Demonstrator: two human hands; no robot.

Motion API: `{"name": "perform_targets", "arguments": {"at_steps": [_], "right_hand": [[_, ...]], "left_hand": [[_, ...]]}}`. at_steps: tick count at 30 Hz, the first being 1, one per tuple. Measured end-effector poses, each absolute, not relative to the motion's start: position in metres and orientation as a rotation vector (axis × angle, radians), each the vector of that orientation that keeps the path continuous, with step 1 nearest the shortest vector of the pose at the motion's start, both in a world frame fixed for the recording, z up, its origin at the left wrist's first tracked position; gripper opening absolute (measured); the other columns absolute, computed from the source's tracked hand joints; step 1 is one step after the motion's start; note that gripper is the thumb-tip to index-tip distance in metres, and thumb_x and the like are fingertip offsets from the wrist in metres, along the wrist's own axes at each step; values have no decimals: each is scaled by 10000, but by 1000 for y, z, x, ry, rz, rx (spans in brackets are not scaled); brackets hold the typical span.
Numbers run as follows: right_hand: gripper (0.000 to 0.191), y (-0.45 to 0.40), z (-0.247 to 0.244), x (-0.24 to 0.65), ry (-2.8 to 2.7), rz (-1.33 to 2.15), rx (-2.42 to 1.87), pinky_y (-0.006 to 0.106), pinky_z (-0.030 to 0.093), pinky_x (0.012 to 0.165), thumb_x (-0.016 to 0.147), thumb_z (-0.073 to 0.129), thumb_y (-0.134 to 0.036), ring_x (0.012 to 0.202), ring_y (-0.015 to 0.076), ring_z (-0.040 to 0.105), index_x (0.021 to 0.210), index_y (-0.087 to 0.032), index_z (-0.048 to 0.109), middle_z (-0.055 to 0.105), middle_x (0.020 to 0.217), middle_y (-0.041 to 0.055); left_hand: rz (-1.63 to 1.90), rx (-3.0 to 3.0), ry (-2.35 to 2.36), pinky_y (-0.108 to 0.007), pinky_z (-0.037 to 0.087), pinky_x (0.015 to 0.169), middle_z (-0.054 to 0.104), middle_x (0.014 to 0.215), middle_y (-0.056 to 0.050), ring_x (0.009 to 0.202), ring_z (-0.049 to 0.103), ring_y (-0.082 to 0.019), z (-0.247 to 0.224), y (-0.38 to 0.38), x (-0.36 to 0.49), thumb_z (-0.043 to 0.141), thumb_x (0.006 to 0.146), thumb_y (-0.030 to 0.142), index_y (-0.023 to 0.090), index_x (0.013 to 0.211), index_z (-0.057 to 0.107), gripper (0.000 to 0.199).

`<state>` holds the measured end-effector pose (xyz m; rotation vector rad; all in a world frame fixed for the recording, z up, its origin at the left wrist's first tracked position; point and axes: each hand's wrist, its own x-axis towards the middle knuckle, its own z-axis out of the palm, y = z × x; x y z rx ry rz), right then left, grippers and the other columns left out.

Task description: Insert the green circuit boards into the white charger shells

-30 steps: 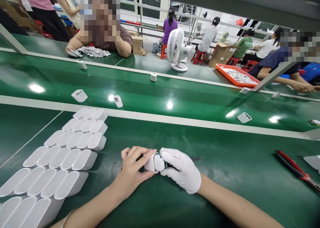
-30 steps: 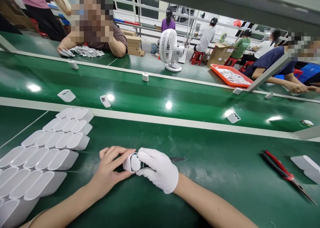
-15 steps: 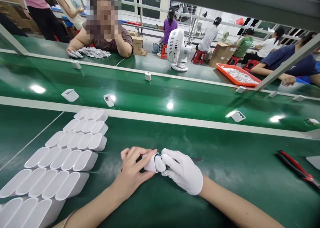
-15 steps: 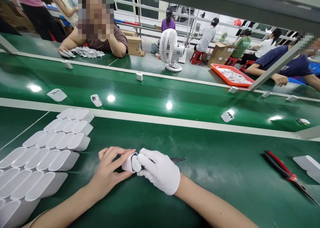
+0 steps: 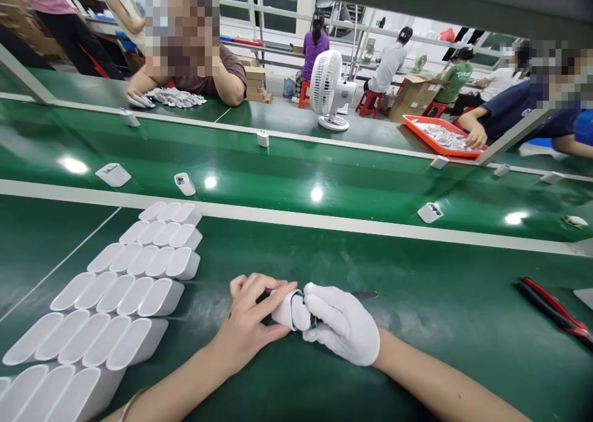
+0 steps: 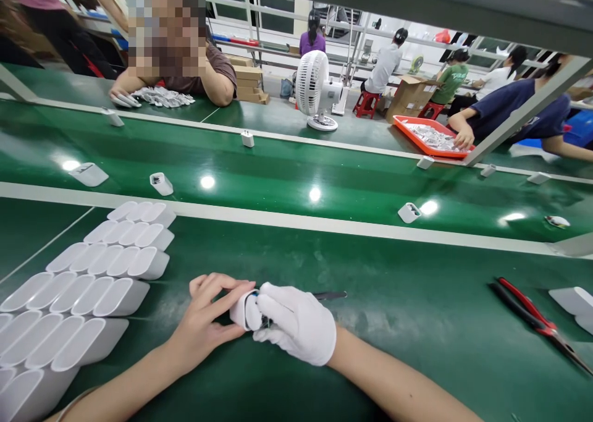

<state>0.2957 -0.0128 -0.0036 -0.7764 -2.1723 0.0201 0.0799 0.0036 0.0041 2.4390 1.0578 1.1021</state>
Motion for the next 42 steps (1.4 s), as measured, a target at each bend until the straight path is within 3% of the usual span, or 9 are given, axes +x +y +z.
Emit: {"name": "perform_targets", "arguments": {"at_steps": [6,11,15,19,25,28,32,39,42], "right_hand": [[542,-12,-5,295,-2137,120,-768,305,534,843,951,468,-326,1066,194,588,1436,-186,270,586,1176,146],[335,-7,-1,287,-2183,122,-890,327,554,772,971,380,-295,943,216,619,1258,-158,485,613,1087,145],[325,-7,1,283,-2181,166,-901,308,554,800,982,343,-347,942,206,629,1178,-186,545,633,1051,117],[370,-10,2,284,-2084,187,-900,305,538,870,982,355,-363,1051,201,608,1290,-183,453,627,1125,121],[504,-18,10,290,-2153,33,-692,278,534,865,973,410,-287,1030,191,632,1431,-130,271,651,1084,145],[557,-22,7,292,-2127,81,-710,315,537,884,972,417,-298,1079,204,614,1467,-137,220,634,1140,159],[510,-29,-2,289,-1958,207,-883,346,531,927,940,494,-326,1137,216,585,1419,-201,372,601,1236,138],[407,-33,-6,282,-1795,396,-1059,319,556,903,886,588,-332,1049,213,643,1285,-253,558,652,1175,84],[407,-30,-7,285,-1803,411,-1040,325,555,902,886,589,-330,1049,213,642,1283,-248,555,649,1177,92]], "left_hand": [[1031,2439,1014,-363,283,794,601,1017,-48,869,565,-186,1,6,79,600,808,96,239,1200,557,419],[1011,2445,1047,-323,379,782,554,987,-60,894,500,-198,-6,8,76,648,802,119,223,1219,543,442],[969,2401,1107,-285,434,719,538,903,-38,829,487,-185,-8,7,77,724,750,176,217,1153,596,426],[982,2326,1061,-268,471,689,566,907,-32,803,527,-171,-3,6,78,739,743,234,212,1146,596,428],[1251,2444,849,-296,493,728,597,994,-75,879,568,-193,3,4,78,656,792,129,220,1191,564,420],[1182,2410,816,-277,495,679,584,945,-66,826,560,-179,6,5,78,622,787,98,228,1213,547,453],[988,2406,857,-240,464,612,485,831,-21,711,501,-139,10,9,77,638,762,153,208,1170,559,419],[683,2326,991,-202,401,558,371,777,23,647,454,-102,20,10,78,646,730,197,223,1090,592,365],[692,2323,1023,-197,395,535,380,781,21,631,451,-100,17,5,80,634,730,195,226,1093,584,367]]}}
